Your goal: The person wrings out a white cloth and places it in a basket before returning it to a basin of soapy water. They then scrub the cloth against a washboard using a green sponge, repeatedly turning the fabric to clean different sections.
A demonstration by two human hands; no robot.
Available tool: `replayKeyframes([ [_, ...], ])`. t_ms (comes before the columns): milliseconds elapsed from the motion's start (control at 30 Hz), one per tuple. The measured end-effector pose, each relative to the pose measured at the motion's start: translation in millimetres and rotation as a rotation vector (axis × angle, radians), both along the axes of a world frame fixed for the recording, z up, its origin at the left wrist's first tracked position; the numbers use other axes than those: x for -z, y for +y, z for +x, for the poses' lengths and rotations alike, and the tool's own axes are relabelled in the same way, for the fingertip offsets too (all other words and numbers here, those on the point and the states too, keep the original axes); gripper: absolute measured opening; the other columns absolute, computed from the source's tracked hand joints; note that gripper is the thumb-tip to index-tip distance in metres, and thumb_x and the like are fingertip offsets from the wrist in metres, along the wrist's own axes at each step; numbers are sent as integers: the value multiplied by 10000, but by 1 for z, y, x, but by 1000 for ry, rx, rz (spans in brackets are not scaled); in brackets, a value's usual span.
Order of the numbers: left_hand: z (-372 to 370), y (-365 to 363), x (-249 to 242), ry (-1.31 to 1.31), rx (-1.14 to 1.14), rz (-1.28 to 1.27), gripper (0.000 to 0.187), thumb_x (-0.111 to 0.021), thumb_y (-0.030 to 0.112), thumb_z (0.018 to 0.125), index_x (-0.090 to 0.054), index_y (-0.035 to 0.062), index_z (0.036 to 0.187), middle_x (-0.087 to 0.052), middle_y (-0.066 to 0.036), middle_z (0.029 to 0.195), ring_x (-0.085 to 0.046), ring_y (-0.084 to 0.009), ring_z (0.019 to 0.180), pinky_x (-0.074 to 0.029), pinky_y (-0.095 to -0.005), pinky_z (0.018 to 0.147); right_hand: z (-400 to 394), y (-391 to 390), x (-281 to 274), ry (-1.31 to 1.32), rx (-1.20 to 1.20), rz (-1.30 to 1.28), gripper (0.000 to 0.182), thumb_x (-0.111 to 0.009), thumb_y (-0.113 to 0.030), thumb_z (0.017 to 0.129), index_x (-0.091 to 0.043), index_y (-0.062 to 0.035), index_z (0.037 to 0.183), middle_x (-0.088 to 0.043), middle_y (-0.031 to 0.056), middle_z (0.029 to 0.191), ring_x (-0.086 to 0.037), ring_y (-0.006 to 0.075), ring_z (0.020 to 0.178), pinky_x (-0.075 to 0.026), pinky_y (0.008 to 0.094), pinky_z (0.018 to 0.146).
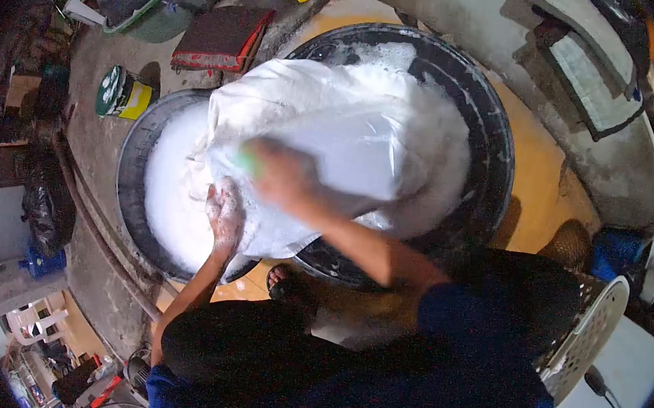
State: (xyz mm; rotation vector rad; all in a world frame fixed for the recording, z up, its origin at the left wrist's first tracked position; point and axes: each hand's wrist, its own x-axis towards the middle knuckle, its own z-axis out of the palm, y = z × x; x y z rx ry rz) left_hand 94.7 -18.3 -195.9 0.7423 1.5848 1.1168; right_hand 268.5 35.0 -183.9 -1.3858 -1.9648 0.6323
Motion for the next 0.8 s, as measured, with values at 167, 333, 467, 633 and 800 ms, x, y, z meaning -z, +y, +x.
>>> replayKeyframes([
  [167, 20, 6, -18, 100, -94, -45, 325, -512, 271, 855, -414, 92, 1108, -468, 32, 714, -409, -60, 522, -338, -202, 413, 80, 35, 99, 206, 318, 47, 551, -589, -110, 668, -417, -139, 1191, -548, 123, 1003, -569, 247, 803, -468, 351, 653],
  [333, 15, 8, -13, 89, -131, -72, 377, -517, 365, 841, -432, 83, 1077, -462, 28, 688, -402, -57, 528, -330, -199, 418, 86, 29, 89, -27, 371, 146, 538, -565, -78, 680, -441, -153, 1198, -539, 100, 1085, -569, 247, 863, -466, 361, 712],
  [467, 28, 7, -35, 195, -101, -63, 377, -519, 305, 852, -388, 82, 1126, -462, 28, 720, -408, -45, 566, -340, -175, 464, 35, -15, 41, 112, 195, 76, 537, -610, -153, 651, -449, -169, 1163, -570, 96, 965, -569, 268, 800, -445, 408, 678],
  [633, 16, 3, -11, 30, -87, 83, 477, -569, 231, 829, -306, 130, 1215, -467, 2, 783, -428, -48, 616, -365, -186, 494, 150, 20, 196, 503, 468, -4, 492, -570, -90, 716, -416, -54, 1182, -548, 125, 1050, -569, 212, 858, -471, 338, 712],
  [800, 14, 5, -16, 145, -71, -119, 505, -566, 250, 830, -281, 116, 1224, -472, -13, 830, -439, -53, 635, -377, -175, 506, 35, -28, 18, 4, 15, 25, 582, -618, -124, 663, -423, -238, 1200, -571, 73, 1022, -589, 216, 783, -475, 361, 665],
])
